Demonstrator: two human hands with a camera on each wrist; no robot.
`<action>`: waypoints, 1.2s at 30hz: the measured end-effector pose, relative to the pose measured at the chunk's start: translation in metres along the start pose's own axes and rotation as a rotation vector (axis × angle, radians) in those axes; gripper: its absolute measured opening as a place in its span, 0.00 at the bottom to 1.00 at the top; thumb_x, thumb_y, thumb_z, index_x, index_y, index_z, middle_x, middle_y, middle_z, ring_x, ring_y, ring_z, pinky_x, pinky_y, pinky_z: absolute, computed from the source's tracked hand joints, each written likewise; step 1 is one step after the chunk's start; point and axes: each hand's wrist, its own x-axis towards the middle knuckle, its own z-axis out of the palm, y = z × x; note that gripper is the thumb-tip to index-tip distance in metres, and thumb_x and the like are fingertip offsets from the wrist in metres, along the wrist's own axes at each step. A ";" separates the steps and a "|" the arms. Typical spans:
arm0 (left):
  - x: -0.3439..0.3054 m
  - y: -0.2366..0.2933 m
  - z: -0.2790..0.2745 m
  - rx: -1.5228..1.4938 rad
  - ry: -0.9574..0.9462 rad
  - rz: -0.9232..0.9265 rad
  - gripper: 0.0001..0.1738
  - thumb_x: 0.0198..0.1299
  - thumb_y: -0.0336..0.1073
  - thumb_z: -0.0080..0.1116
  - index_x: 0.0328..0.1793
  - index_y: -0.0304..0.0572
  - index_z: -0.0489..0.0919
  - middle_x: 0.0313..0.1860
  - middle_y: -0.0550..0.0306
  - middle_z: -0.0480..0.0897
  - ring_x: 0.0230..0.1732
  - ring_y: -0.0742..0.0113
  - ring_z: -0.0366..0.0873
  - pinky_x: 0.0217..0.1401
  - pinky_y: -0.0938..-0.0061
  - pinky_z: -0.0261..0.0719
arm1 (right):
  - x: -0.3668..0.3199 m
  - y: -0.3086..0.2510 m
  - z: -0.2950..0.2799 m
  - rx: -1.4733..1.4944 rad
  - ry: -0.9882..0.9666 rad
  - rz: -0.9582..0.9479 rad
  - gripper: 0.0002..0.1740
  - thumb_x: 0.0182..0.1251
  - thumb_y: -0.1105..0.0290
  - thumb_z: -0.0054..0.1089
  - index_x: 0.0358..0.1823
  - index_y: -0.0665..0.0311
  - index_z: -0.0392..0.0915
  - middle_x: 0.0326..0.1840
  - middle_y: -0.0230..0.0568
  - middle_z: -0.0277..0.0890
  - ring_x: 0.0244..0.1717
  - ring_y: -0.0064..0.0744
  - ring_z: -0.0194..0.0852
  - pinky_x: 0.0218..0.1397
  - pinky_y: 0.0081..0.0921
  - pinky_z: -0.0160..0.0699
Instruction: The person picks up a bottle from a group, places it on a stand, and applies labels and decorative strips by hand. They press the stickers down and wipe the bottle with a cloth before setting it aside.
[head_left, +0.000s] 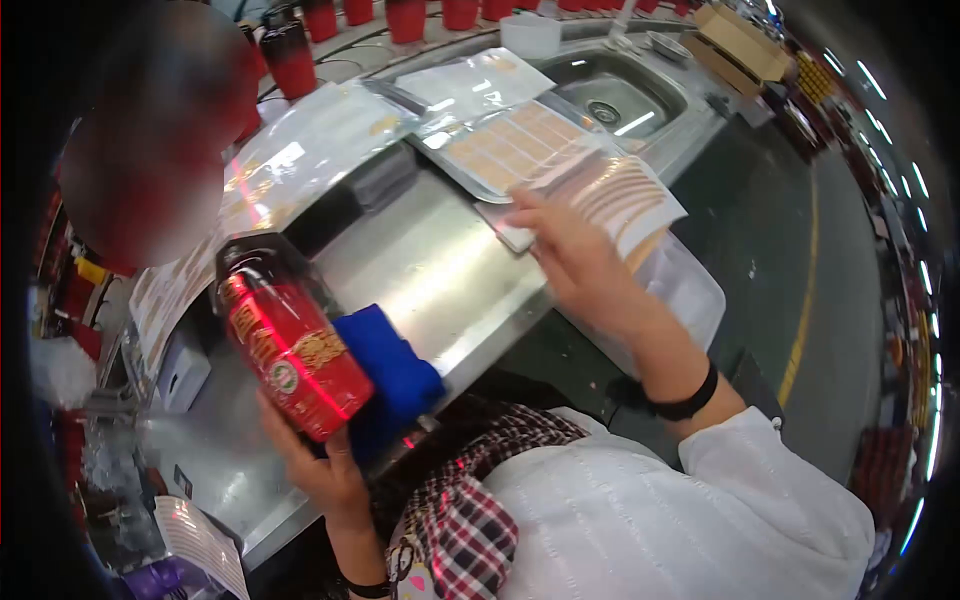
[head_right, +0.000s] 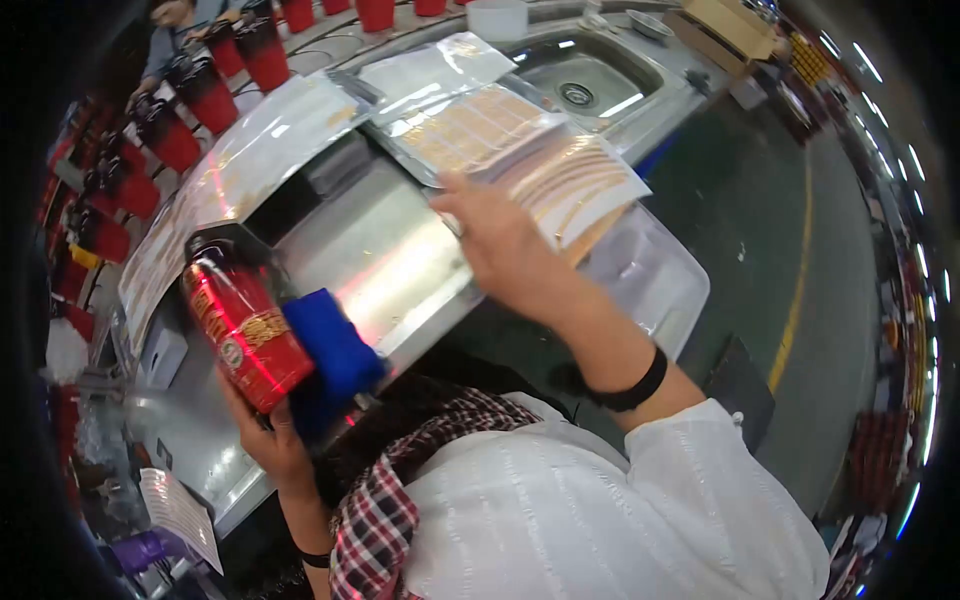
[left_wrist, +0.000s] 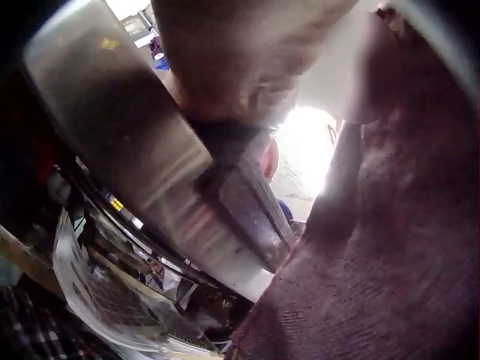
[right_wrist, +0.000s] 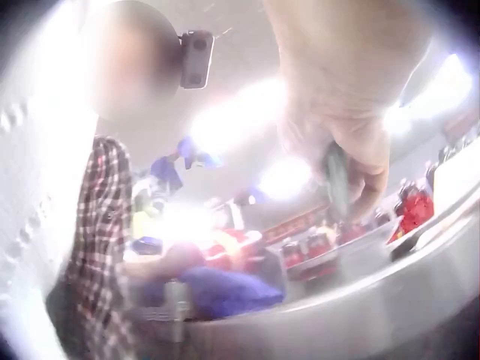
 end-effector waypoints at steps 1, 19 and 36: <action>0.001 0.000 0.002 -0.041 -0.002 0.004 0.48 0.66 0.59 0.56 0.79 0.29 0.55 0.75 0.36 0.63 0.75 0.48 0.63 0.76 0.59 0.57 | -0.005 0.025 -0.018 -0.234 -0.023 -0.031 0.21 0.54 0.84 0.52 0.52 0.68 0.78 0.64 0.55 0.73 0.63 0.61 0.69 0.67 0.44 0.70; -0.001 -0.007 0.005 -0.053 0.018 0.042 0.37 0.73 0.47 0.51 0.78 0.29 0.56 0.73 0.42 0.66 0.71 0.57 0.66 0.74 0.64 0.60 | -0.072 0.057 -0.096 -0.274 -0.335 0.014 0.20 0.52 0.72 0.70 0.50 0.57 0.81 0.66 0.46 0.67 0.63 0.54 0.66 0.65 0.44 0.69; -0.014 0.112 0.174 -0.790 -1.156 -0.596 0.32 0.71 0.40 0.52 0.78 0.40 0.59 0.72 0.51 0.68 0.65 0.61 0.71 0.67 0.69 0.68 | -0.098 0.056 -0.093 -0.140 -0.033 -0.017 0.24 0.48 0.83 0.61 0.49 0.59 0.76 0.65 0.49 0.63 0.64 0.55 0.62 0.67 0.44 0.64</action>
